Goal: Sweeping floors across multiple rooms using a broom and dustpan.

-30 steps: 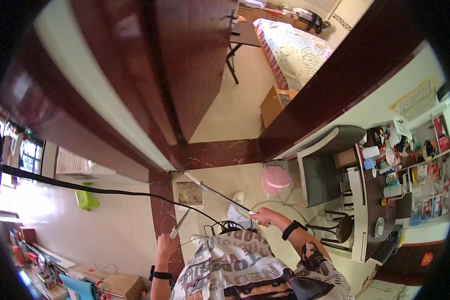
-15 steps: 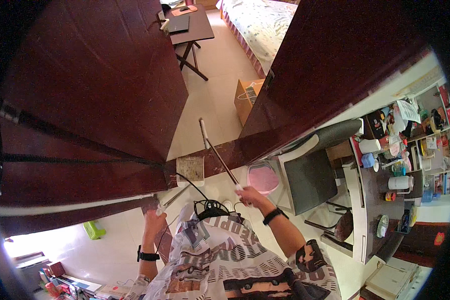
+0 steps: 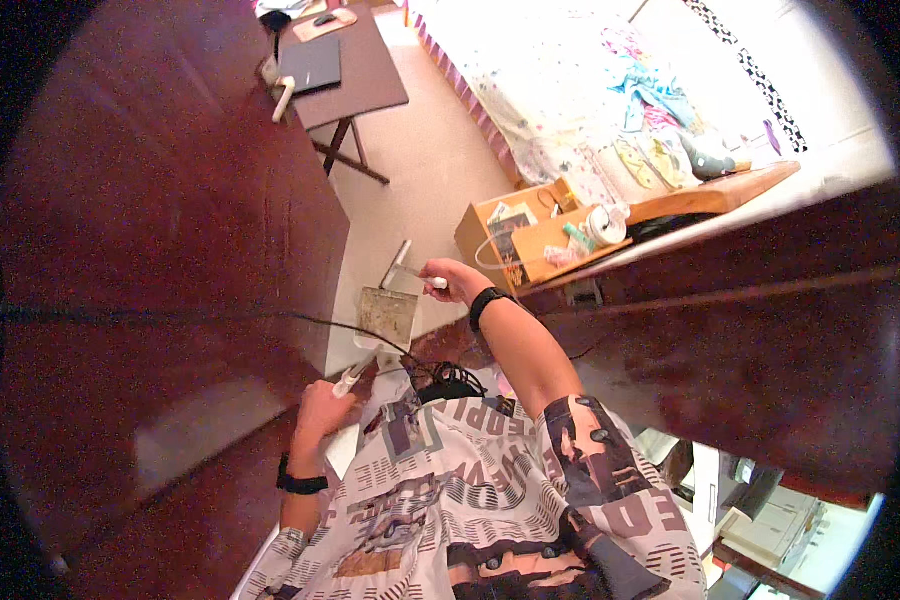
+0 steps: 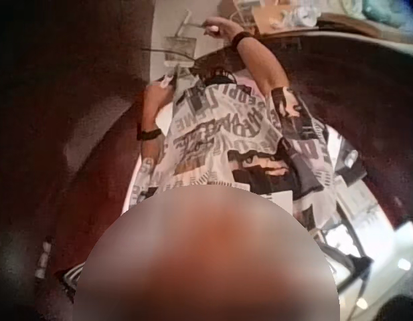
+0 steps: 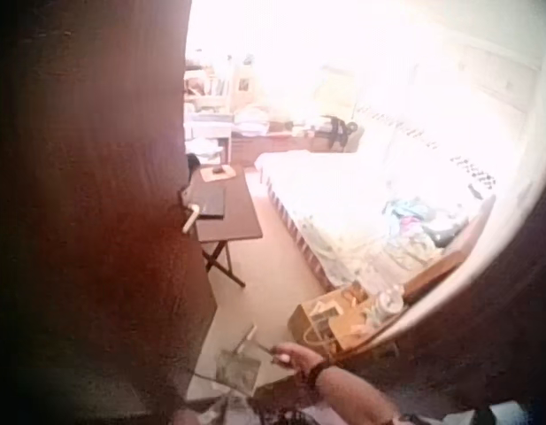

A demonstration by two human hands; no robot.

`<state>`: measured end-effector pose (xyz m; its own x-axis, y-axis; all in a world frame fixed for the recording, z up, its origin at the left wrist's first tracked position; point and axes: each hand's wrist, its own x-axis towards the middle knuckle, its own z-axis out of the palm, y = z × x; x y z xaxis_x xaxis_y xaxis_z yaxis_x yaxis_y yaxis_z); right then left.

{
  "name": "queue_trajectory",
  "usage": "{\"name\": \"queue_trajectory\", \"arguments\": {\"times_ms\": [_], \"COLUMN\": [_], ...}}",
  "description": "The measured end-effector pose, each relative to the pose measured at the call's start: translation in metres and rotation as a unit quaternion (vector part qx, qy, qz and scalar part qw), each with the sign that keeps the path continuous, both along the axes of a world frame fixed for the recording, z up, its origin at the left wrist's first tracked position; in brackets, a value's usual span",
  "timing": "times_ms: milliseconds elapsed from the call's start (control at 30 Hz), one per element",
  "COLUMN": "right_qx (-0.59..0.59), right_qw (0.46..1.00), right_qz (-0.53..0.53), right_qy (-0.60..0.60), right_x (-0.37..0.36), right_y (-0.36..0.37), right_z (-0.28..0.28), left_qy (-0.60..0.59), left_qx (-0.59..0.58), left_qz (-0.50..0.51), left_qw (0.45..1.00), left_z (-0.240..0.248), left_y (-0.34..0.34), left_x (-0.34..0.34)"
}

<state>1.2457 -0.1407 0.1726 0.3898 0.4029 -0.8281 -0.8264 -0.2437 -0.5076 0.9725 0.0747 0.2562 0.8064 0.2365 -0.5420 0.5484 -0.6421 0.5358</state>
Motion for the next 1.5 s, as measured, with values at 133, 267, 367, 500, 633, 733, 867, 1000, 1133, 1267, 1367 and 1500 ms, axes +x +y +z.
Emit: {"name": "queue_trajectory", "arguments": {"times_ms": [133, 267, 367, 500, 633, 733, 867, 1000, 1133, 1267, 1367, 1500], "right_qx": [-0.068, -0.020, -0.004, 0.009, 0.048, 0.070, 0.040, 0.037, -0.033, -0.046, -0.050, -0.071], "right_qw": [0.997, 0.994, 0.985, 0.983, 0.980, 0.970, 0.964, 0.978, 0.989, 0.998, 0.997, 0.995], "right_qz": [-0.038, -0.075, -0.137, -0.161, -0.173, -0.190, -0.228, -0.177, -0.129, -0.044, -0.008, 0.054], "right_qy": [0.030, 0.073, 0.102, 0.085, 0.090, 0.131, 0.135, 0.105, 0.064, 0.027, 0.052, 0.045], "right_x": [0.095, 0.194, 0.276, 0.360, 0.462, 0.514, 0.584, 0.651, 0.722, 0.773, 0.837, 0.895], "right_y": [0.015, 0.026, 0.043, 0.057, 0.078, 0.083, 0.100, 0.093, 0.102, 0.092, 0.070, 0.069], "right_z": [0.016, 0.031, 0.037, 0.047, 0.070, 0.074, 0.095, 0.098, 0.097, 0.063, 0.039, 0.023], "left_qy": [-0.031, -0.035, -0.040, -0.012, -0.035, -0.062, -0.082, -0.048, -0.031, 0.000, 0.022, 0.032], "left_qx": [0.013, 0.003, -0.042, -0.048, -0.118, -0.140, -0.155, -0.208, -0.258, -0.316, -0.337, -0.327], "left_qz": [-0.037, -0.034, -0.048, -0.037, -0.029, -0.047, -0.060, -0.036, 0.021, 0.111, 0.170, 0.249], "left_qw": [0.999, 0.999, 0.997, 0.998, 0.992, 0.987, 0.983, 0.976, 0.965, 0.942, 0.926, 0.911], "left_z": [0.007, 0.022, 0.018, 0.020, 0.030, 0.033, 0.042, 0.043, 0.038, 0.033, 0.028, 0.023], "left_y": [0.021, 0.032, 0.044, 0.035, 0.037, 0.033, 0.040, 0.038, 0.039, 0.040, 0.032, 0.030], "left_x": [0.112, 0.230, 0.332, 0.431, 0.534, 0.591, 0.672, 0.737, 0.807, 0.861, 0.917, 0.972]}}
